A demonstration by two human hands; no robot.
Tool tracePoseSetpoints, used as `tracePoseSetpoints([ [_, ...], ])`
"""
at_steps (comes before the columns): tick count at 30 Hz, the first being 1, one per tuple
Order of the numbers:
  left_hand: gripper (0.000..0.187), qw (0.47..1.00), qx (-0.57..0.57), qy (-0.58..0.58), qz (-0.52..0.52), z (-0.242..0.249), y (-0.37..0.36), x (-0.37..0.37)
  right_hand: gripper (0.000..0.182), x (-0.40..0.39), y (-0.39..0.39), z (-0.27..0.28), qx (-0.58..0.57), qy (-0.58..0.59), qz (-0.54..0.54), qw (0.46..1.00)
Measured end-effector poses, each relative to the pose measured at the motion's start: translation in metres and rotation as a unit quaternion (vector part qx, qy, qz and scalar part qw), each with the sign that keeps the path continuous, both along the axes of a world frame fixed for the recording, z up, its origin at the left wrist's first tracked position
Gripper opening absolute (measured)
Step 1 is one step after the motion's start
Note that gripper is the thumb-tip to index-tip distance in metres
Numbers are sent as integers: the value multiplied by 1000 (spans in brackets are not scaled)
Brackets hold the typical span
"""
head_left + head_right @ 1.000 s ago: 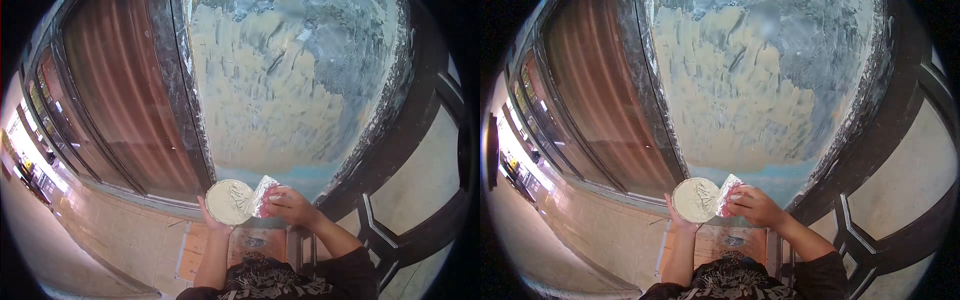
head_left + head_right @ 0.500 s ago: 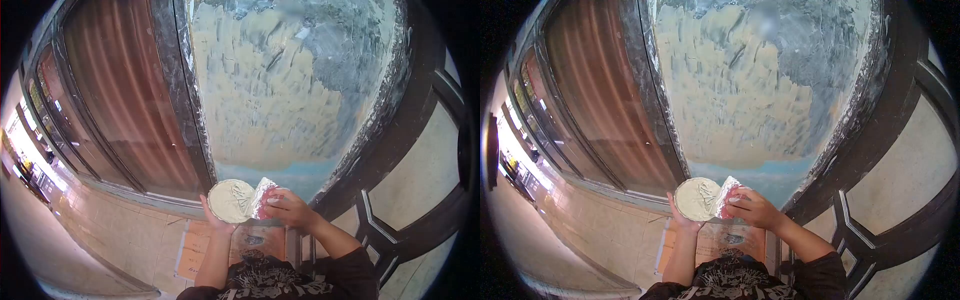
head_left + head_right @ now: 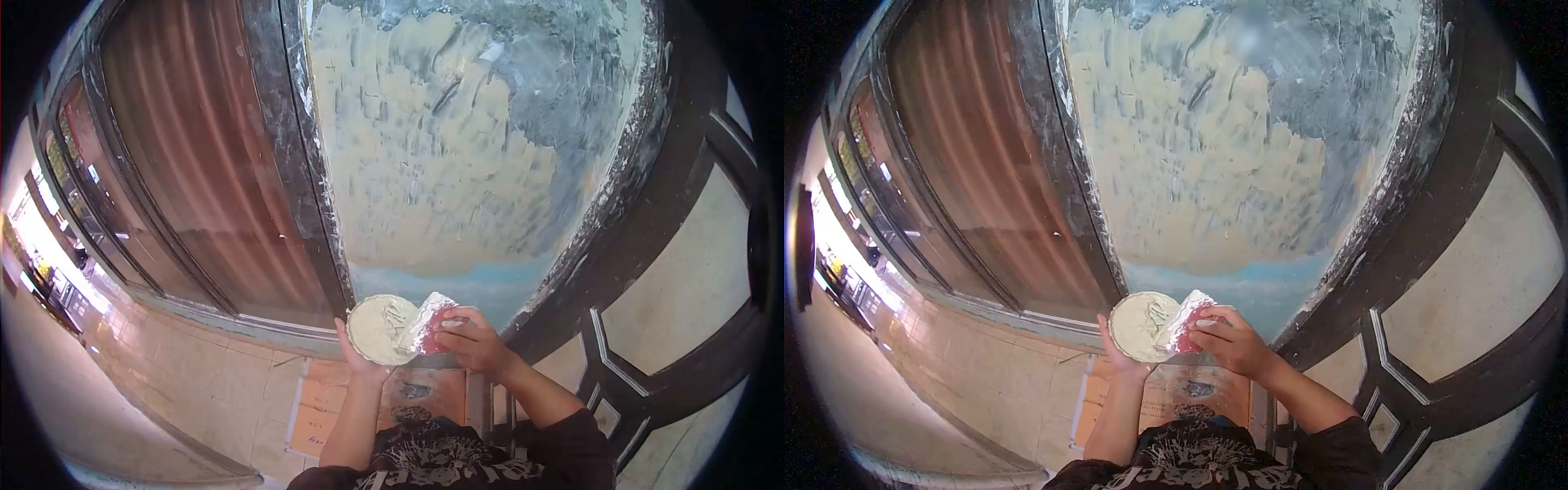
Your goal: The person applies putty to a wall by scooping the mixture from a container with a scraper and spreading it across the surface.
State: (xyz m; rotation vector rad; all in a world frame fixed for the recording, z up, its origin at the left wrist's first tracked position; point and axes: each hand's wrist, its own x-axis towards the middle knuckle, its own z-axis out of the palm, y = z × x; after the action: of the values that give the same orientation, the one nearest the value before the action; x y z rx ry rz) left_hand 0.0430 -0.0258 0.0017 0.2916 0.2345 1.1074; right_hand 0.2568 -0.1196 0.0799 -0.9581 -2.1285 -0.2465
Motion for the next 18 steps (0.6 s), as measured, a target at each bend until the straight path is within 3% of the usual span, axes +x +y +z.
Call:
tracePoseSetpoints([
  [6, 95, 998, 7, -47, -52, -1, 2, -5, 29, 38, 16, 8, 53, 53, -119, 990],
  [10, 100, 997, 18, -50, -59, -4, 4, -12, 16, 115, 40, -16, 44, 221, -297, 928],
  [18, 102, 994, 39, -70, -69, -12, 13, -16, 17, 163, 57, -112, -58, 192, -345, 917],
])
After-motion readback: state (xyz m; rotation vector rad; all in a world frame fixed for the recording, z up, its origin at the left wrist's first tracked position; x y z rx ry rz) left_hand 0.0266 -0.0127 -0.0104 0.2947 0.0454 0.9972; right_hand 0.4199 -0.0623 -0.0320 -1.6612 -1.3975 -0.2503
